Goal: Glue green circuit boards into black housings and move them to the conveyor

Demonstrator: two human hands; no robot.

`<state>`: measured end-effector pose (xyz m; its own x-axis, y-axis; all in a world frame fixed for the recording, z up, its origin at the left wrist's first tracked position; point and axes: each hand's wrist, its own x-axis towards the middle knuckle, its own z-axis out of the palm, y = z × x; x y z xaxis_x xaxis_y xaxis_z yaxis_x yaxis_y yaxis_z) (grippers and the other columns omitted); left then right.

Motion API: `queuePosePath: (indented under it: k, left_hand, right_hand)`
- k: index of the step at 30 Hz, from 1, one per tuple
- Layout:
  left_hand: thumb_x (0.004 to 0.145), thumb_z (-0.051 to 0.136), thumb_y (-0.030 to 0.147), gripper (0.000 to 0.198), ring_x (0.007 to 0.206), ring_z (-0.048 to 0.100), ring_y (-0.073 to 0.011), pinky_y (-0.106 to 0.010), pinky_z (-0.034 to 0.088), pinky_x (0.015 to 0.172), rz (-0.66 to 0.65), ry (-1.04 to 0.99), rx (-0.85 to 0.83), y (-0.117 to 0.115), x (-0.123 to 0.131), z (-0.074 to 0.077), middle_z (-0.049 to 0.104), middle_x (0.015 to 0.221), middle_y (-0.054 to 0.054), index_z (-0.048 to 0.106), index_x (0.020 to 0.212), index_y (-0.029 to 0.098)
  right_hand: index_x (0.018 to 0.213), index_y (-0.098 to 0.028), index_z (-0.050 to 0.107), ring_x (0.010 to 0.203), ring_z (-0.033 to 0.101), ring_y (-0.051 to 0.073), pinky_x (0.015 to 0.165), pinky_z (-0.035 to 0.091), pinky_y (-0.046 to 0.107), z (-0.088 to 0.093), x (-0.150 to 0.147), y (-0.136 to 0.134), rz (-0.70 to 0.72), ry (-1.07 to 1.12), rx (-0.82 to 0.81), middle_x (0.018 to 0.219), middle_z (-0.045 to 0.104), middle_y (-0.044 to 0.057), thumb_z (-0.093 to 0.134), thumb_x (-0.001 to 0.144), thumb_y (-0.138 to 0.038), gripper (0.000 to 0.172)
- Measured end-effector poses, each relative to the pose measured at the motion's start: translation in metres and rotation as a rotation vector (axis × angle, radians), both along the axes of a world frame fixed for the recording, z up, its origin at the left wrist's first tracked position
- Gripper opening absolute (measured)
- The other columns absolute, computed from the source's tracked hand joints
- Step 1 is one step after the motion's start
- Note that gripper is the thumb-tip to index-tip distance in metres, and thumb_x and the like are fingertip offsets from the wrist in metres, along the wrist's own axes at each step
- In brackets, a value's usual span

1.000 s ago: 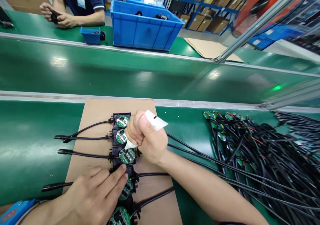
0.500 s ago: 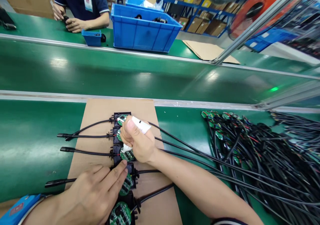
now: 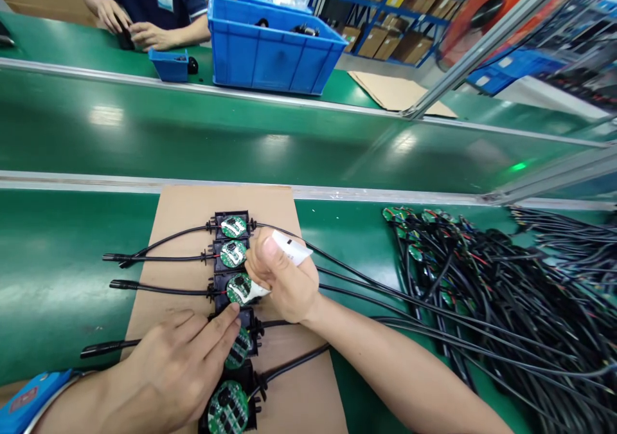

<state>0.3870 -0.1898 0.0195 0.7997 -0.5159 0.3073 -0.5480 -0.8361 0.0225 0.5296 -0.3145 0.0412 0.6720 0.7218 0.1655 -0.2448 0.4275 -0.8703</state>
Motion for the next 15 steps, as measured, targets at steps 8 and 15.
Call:
queuePosePath:
  k: [8, 15]
  left_hand:
    - [0.081, 0.043, 0.014, 0.041, 0.066, 0.063, -0.021, -0.031, 0.048, 0.051, 0.001, 0.055, 0.005, -0.0002, 0.0021, 0.004, 0.066, 0.118, -0.018, 0.065, 0.114, 0.005]
    - [0.08, 0.044, 0.012, 0.041, 0.069, 0.063, -0.0209, -0.031, 0.05, 0.055, 0.009, 0.062, 0.016, 0.0018, 0.0025, 0.002, 0.066, 0.118, -0.017, 0.065, 0.114, 0.006]
  right_hand:
    - [0.06, -0.019, 0.037, 0.04, 0.019, 0.006, 0.037, 0.017, 0.02, -0.0016, 0.0049, 0.0065, -0.036, -0.032, -0.004, 0.05, 0.025, -0.008, 0.055, 0.09, -0.042, 0.043]
    - [0.058, -0.02, 0.039, 0.04, 0.021, 0.007, 0.038, 0.019, 0.021, -0.0057, 0.0077, 0.0069, -0.078, -0.082, -0.012, 0.049, 0.026, -0.007, 0.056, 0.088, -0.045, 0.043]
